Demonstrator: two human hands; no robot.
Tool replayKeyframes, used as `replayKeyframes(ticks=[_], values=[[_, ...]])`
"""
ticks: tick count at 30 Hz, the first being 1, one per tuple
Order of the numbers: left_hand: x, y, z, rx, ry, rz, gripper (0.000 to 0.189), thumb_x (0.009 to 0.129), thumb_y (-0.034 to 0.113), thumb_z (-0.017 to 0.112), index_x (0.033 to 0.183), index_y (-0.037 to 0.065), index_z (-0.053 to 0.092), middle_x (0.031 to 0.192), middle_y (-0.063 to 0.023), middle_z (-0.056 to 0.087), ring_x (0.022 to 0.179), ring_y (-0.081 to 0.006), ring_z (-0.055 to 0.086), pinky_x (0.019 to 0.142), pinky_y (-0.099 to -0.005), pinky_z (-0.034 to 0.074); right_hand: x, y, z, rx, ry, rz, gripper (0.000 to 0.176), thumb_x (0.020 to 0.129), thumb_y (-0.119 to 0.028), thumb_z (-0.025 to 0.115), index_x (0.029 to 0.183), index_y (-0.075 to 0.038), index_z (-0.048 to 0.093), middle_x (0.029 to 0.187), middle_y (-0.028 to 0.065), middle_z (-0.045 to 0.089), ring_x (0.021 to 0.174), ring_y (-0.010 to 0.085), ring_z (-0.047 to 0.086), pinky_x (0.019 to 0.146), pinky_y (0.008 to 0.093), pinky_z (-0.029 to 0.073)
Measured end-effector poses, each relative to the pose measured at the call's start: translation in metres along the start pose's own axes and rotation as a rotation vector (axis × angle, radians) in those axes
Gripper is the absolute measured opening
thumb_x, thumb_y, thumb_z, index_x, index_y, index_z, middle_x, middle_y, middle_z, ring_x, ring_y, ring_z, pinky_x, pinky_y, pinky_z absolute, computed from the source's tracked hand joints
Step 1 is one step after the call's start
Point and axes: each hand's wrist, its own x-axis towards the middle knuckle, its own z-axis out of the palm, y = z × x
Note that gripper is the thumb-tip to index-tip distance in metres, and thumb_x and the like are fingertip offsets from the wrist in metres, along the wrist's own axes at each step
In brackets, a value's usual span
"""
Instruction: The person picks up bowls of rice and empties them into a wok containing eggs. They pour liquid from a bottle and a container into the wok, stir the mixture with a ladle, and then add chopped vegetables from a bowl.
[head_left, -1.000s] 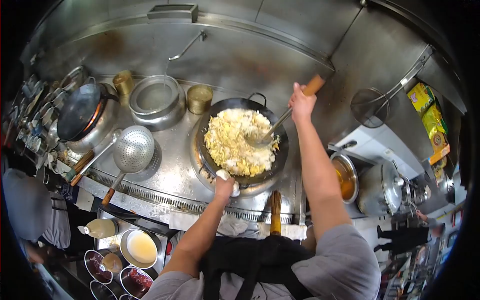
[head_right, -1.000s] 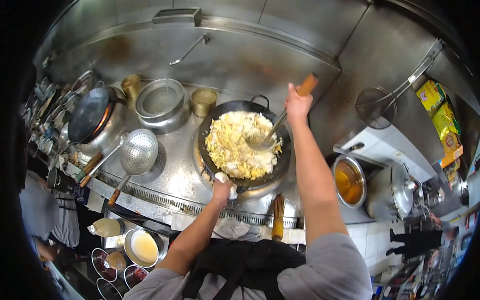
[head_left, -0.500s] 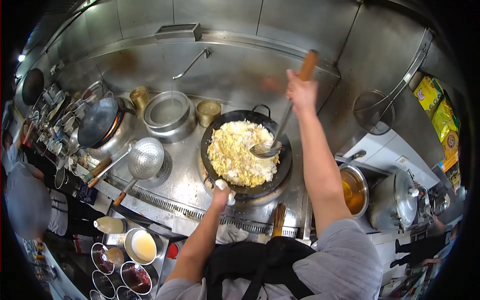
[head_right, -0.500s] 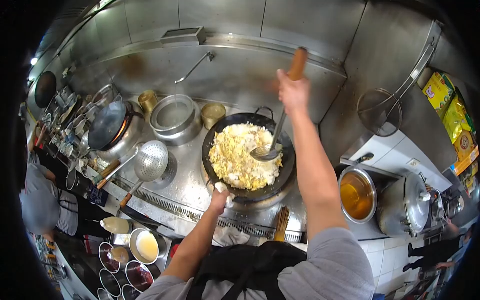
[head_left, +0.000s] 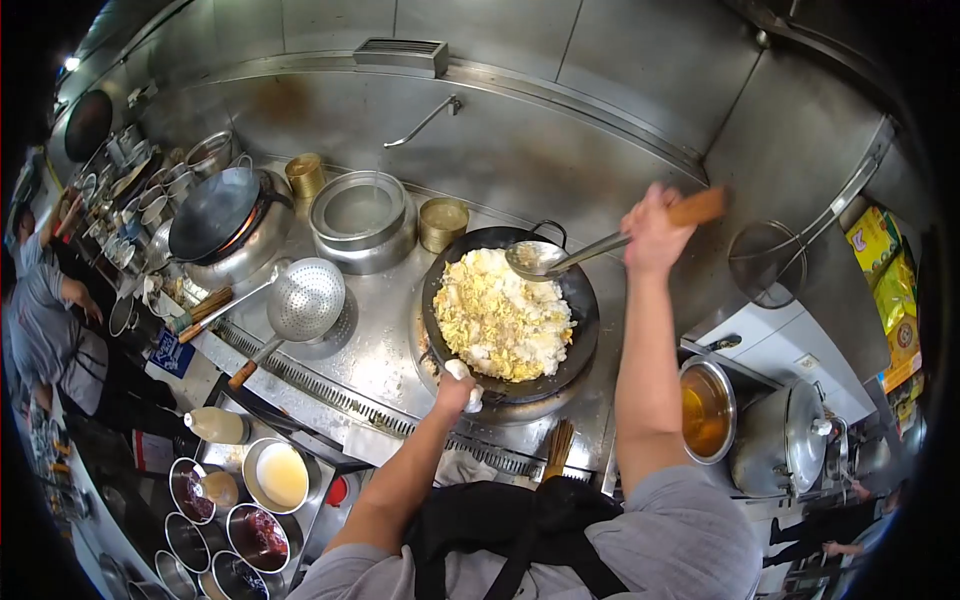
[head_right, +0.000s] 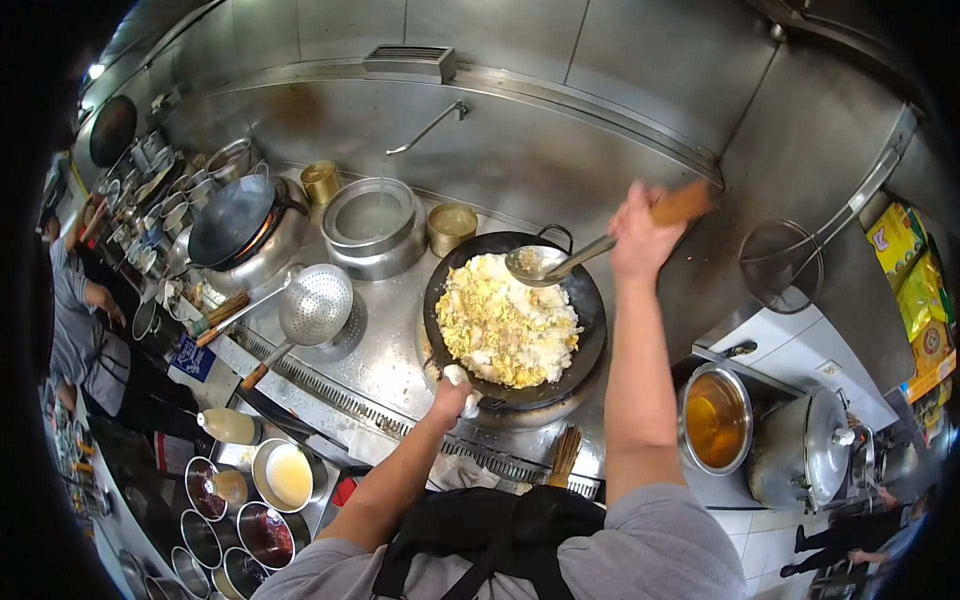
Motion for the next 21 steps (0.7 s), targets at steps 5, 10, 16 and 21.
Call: replayKeyframes(ticks=[5, 10, 16, 21], values=[[0.011, 0.003, 0.003, 0.082, 0.049, 0.037, 0.021, 0.076, 0.006, 0.055, 0.095, -0.003, 0.056, 0.085, -0.0135, 0.062, 0.074, -0.0241, 0.062, 0.062, -0.0375, 0.049, 0.004, 0.072, 0.03, -0.263, -0.026, 0.272, 0.023, 0.088, -0.013, 0.064, 0.08, -0.009, 0.043, 0.052, -0.0037, 0.038, 0.039, 0.0071, 0.037, 0.037, 0.0241, 0.032], [-0.009, 0.011, 0.006, 0.087, 0.067, 0.016, 0.036, 0.075, 0.012, 0.058, 0.106, -0.006, 0.055, 0.093, -0.0173, 0.063, 0.075, -0.0281, 0.063, 0.067, -0.0397, 0.05, -0.026, 0.006, 0.054, 0.036, -0.316, 0.089, 0.02, 0.09, -0.013, 0.061, 0.078, -0.009, 0.047, 0.052, -0.0026, 0.041, 0.043, 0.0068, 0.039, 0.04, 0.0235, 0.032], [-0.008, 0.01, 0.008, 0.188, 0.127, 0.061, 0.028, 0.072, 0.01, 0.062, 0.094, -0.007, 0.059, 0.086, -0.0189, 0.065, 0.078, -0.0283, 0.064, 0.069, -0.0396, 0.051, -0.027, 0.071, 0.091, -0.478, -0.389, 0.296, 0.025, 0.086, -0.018, 0.067, 0.073, -0.007, 0.048, 0.055, -0.0018, 0.047, 0.045, 0.008, 0.044, 0.042, 0.0248, 0.034], [-0.004, 0.006, 0.007, 0.123, 0.061, -0.022, 0.035, 0.073, 0.011, 0.062, 0.101, -0.01, 0.058, 0.095, -0.023, 0.065, 0.09, -0.0336, 0.064, 0.08, -0.0405, 0.05, -0.062, 0.067, 0.066, -0.005, -0.293, 0.099, 0.025, 0.086, -0.015, 0.067, 0.071, -0.007, 0.048, 0.055, -0.0022, 0.045, 0.042, 0.0082, 0.041, 0.041, 0.0257, 0.033]])
